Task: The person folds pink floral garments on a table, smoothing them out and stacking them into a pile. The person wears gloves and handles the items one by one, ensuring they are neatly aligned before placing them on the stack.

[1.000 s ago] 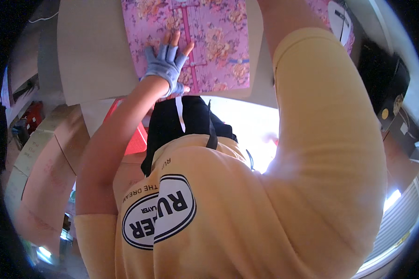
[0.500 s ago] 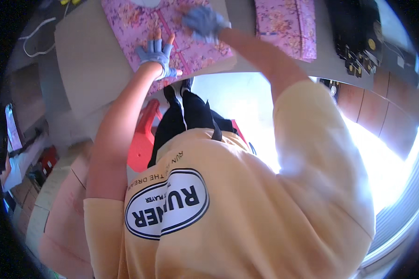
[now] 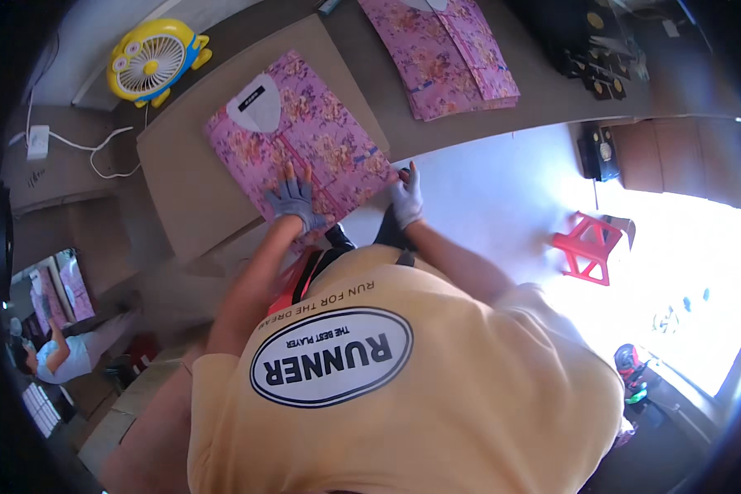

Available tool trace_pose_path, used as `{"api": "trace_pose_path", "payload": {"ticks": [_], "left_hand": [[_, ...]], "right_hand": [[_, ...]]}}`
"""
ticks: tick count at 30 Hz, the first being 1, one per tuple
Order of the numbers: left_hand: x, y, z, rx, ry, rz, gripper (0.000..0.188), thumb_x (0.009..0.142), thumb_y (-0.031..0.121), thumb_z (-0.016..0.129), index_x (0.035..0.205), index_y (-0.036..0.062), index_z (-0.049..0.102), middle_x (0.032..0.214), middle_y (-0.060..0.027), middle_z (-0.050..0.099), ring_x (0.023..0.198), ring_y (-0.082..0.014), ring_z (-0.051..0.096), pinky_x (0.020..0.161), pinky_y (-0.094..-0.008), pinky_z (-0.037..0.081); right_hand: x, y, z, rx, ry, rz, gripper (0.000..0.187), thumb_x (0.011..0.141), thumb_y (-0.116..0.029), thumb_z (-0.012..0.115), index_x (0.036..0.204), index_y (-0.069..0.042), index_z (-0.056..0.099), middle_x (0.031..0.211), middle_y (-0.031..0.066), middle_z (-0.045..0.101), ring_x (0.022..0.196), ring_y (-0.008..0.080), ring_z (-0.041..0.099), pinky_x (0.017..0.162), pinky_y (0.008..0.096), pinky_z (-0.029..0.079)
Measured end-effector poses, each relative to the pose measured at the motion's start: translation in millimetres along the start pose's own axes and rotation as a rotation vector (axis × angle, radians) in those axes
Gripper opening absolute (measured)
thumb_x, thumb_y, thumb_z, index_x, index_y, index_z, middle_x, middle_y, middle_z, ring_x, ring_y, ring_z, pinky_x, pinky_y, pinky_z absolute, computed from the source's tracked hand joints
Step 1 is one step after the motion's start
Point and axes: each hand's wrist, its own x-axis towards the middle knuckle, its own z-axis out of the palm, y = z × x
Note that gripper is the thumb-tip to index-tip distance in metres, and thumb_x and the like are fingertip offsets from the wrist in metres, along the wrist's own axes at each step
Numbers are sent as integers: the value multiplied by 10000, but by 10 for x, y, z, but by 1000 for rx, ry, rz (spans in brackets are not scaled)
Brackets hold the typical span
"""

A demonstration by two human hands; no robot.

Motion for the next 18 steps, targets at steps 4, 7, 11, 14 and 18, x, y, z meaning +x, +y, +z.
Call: {"api": "trace_pose_path", "payload": {"ticks": [4, 7, 11, 14, 18], "left_hand": [[-80, 340, 125, -128, 37, -104, 1363, 564, 743, 686, 1488, 184, -147, 1525, -242, -179, 1416, -419, -133, 1029, -708, 53], [-10, 622, -87, -248, -24, -140, 1394, 540, 734, 705, 1492, 116, -104, 1525, -280, -109, 1413, -455, -67, 1063, -668, 51], [232, 960, -464, -295, 621, 220, 1406, 495, 664, 784, 1495, 73, -9, 1487, -353, 54, 1386, -493, 77, 1092, -598, 134], [637, 1634, -1397, -324, 832, 470, 1339, 515, 657, 777, 1496, 80, 71, 1478, -347, 120, 1355, -504, 167, 1064, -622, 183], [1462, 2379, -2014, -103, 611, 311, 1137, 670, 687, 647, 1502, 141, 97, 1527, -257, 87, 1379, -463, 168, 1073, -591, 227]], "right_hand": [[586, -593, -514, 244, -512, 629, 331, 905, -146, 503, 1202, -9, 558, 896, 122, 641, 693, 210, 671, 631, 326, 580], [847, -1099, -853, 42, -555, 246, 299, 884, -66, 530, 1169, 7, 581, 937, 120, 667, 696, 187, 656, 658, 308, 559], [1239, -1306, -1565, 277, -404, -121, 319, 883, -42, 533, 1195, 9, 568, 898, 75, 660, 720, 141, 628, 661, 278, 539], [1624, -1045, -2058, 374, -111, -265, 347, 891, -51, 520, 1233, 2, 555, 875, 49, 650, 721, 112, 616, 658, 259, 535], [2370, -597, -2463, 339, -44, 279, 384, 857, -60, 547, 1234, 16, 557, 949, 83, 674, 872, 129, 634, 770, 272, 509]]}}
